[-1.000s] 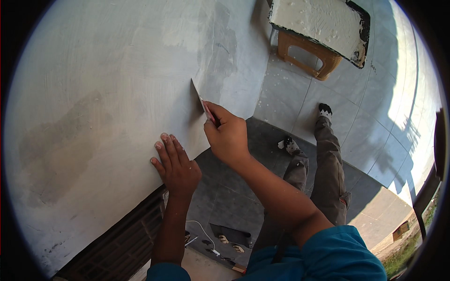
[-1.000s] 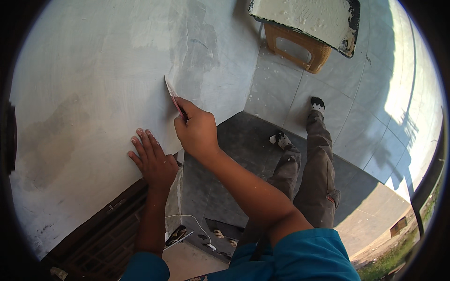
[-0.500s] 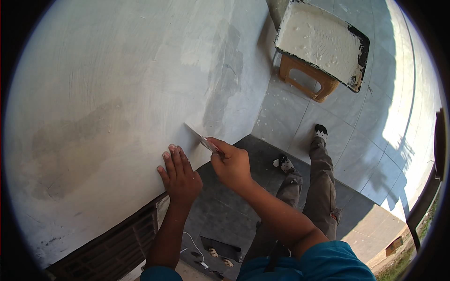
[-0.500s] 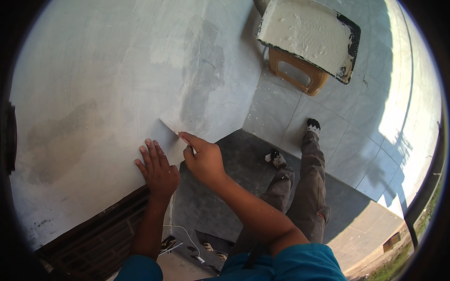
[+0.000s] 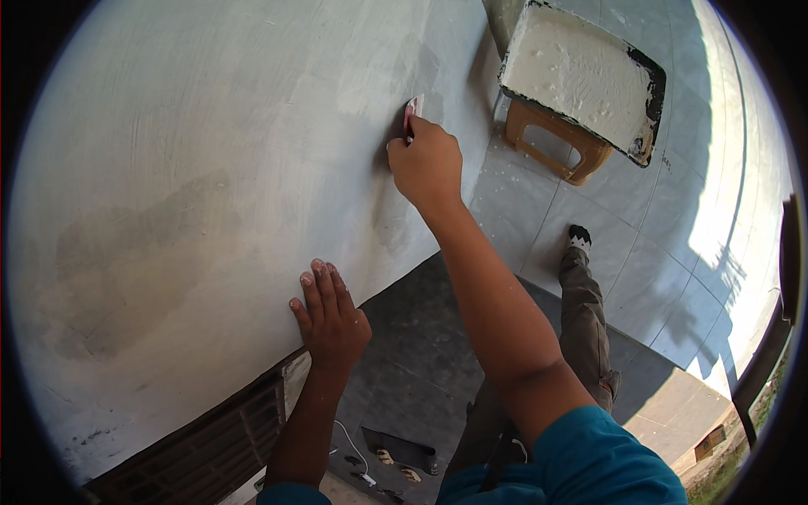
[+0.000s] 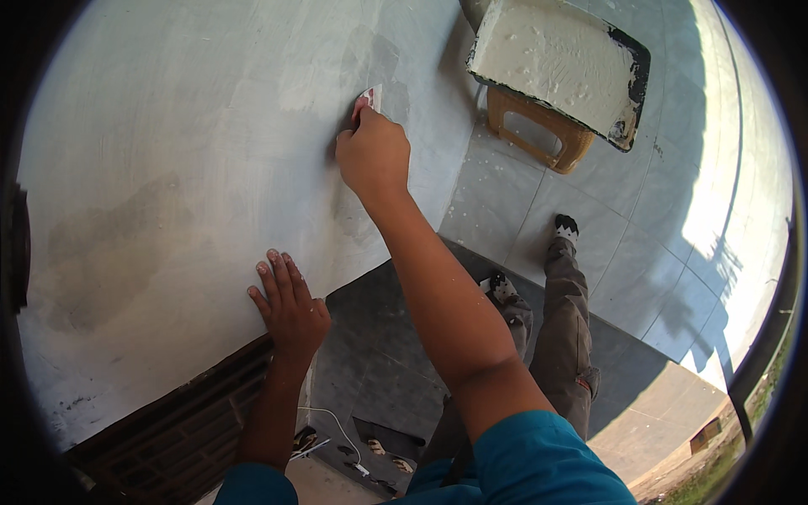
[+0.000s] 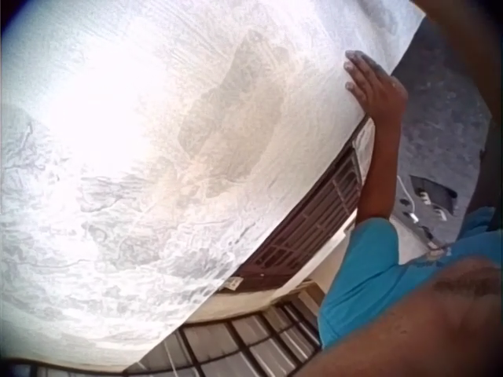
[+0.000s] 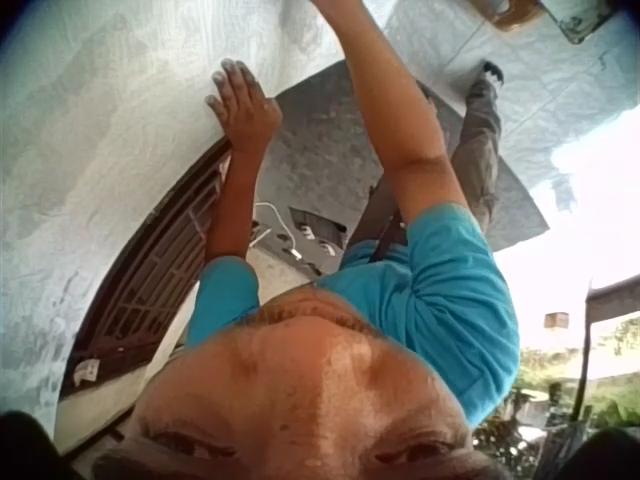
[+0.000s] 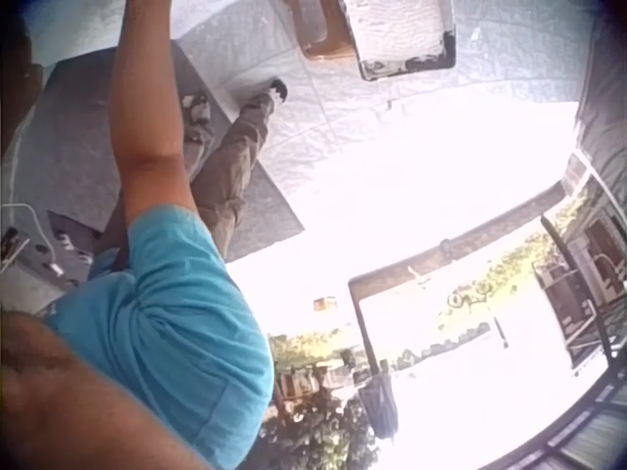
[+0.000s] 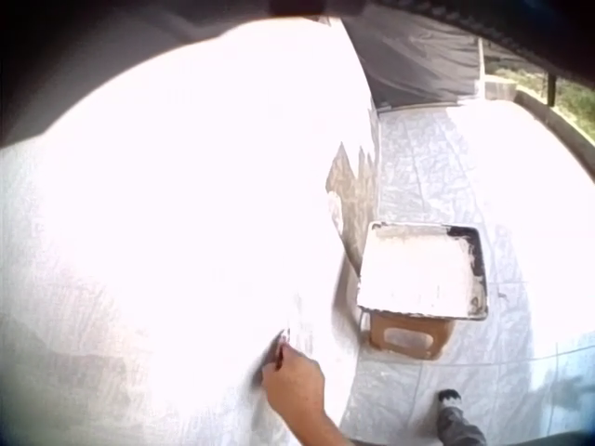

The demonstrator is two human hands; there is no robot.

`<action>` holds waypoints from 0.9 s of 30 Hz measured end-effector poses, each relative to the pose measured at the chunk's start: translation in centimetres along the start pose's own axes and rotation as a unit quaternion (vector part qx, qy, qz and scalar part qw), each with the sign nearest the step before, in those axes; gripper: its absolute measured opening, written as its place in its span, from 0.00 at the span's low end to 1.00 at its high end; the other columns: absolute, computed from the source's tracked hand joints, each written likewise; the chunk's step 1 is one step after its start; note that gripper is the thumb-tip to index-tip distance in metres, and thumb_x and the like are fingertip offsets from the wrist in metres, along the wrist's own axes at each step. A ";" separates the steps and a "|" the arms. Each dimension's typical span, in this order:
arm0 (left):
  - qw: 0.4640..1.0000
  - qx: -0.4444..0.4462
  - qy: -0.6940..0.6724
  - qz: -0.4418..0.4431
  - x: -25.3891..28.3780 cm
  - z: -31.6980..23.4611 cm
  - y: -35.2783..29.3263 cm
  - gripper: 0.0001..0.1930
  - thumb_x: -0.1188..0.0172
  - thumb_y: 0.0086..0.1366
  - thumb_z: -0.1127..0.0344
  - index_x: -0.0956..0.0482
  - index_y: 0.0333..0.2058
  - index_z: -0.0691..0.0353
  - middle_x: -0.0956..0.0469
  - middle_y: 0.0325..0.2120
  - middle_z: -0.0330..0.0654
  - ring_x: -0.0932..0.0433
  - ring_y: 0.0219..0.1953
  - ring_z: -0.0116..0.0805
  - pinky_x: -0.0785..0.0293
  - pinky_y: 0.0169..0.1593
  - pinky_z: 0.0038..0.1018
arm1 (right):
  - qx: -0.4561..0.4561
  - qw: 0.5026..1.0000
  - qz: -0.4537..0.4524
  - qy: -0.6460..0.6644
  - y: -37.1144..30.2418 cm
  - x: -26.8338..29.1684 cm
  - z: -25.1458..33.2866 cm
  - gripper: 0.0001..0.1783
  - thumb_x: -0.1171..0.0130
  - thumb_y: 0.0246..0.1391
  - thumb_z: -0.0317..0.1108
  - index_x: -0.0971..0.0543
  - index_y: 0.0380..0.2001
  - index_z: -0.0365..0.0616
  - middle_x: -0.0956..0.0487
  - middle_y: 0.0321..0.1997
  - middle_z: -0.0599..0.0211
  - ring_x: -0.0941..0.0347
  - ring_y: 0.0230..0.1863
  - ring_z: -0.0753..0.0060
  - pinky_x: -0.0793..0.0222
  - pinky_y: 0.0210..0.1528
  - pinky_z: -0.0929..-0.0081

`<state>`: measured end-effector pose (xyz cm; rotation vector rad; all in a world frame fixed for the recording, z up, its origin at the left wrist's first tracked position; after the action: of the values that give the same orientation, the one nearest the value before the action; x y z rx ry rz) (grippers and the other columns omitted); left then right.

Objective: The person is seen patching and smoothing putty or plaster onto a wall using a spreader tool.

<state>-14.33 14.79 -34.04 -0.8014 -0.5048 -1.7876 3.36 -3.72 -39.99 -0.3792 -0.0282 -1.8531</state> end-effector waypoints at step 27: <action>0.999 0.009 0.032 0.015 0.0 0.1 0.1 0.35 0.53 0.56 0.62 0.38 0.63 0.70 0.45 0.68 0.54 0.51 0.71 0.53 0.70 0.70 0.53 | 0.045 0.998 0.035 0.014 -4.8 -1.7 -1.5 0.19 0.45 0.48 0.30 0.20 0.45 0.38 0.23 0.24 0.46 0.25 0.22 0.53 0.29 0.31 0.64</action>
<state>-14.25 14.82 -34.03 -0.7325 -0.4640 -1.7717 -1.04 -0.95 -41.04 -0.2889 -0.0772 -1.7807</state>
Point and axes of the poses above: each hand's wrist, its own y-axis towards the middle knuckle, its own x-axis out of the back of the hand, z = x × y, the point moved 3 cm from there along y, towards the middle knuckle
